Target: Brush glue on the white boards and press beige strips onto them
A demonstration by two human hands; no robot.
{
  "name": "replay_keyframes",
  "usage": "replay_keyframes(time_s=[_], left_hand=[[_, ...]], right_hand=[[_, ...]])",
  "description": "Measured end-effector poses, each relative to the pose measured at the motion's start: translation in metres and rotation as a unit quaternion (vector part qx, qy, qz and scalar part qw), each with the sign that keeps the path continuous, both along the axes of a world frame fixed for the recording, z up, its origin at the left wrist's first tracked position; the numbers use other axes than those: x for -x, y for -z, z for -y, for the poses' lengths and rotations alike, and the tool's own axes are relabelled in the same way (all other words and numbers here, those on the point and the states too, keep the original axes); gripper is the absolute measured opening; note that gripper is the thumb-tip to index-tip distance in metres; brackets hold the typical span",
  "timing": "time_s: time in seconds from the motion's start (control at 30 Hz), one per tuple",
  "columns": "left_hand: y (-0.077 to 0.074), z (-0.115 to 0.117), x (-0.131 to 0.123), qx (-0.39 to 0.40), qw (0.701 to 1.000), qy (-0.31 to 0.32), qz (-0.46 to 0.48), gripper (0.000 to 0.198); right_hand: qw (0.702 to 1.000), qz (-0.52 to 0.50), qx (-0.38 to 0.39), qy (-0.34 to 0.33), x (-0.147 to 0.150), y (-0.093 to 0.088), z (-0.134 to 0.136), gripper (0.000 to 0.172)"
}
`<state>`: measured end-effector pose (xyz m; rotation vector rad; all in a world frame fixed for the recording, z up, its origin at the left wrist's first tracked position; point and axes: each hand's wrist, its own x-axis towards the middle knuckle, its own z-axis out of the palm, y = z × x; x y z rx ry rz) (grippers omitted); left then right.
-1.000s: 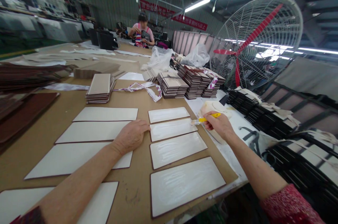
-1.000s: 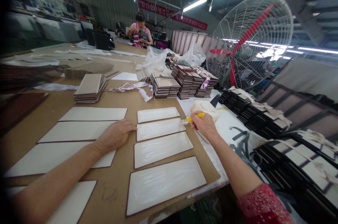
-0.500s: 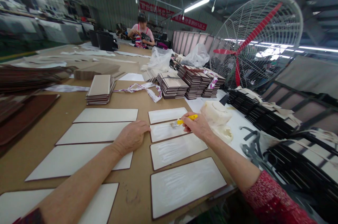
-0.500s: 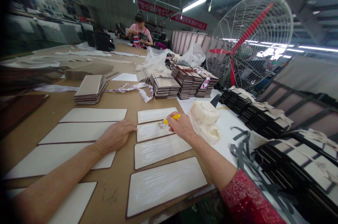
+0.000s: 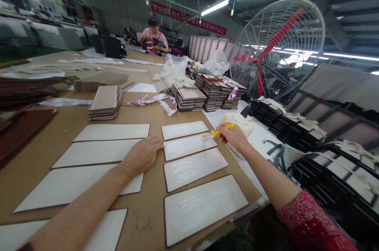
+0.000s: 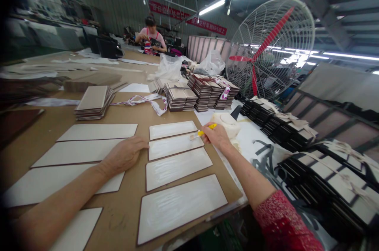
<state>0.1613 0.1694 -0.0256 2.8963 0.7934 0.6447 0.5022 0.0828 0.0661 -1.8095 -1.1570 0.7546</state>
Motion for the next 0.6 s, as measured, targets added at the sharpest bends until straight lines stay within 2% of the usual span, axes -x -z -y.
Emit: replay_keyframes(time_s=[0.17, 0.4, 0.5, 0.6], left_hand=[[0.001, 0.0, 0.001, 0.0, 1.0, -0.003, -0.004, 0.041], [-0.007, 0.001, -0.002, 0.006, 1.0, -0.002, -0.007, 0.036], [-0.017, 0.003, -0.007, 0.015, 1.0, 0.0, -0.018, 0.034], [-0.038, 0.004, -0.008, 0.023, 0.999, -0.005, -0.036, 0.034]], right_hand=[[0.999, 0.021, -0.01, 0.031, -0.019, -0.011, 0.012, 0.009], [0.999, -0.033, -0.017, -0.01, 0.004, -0.013, 0.018, 0.011], [0.996, -0.082, -0.037, -0.023, 0.016, -0.02, 0.017, 0.012], [0.989, -0.133, -0.06, -0.03, 0.028, -0.033, 0.014, 0.012]])
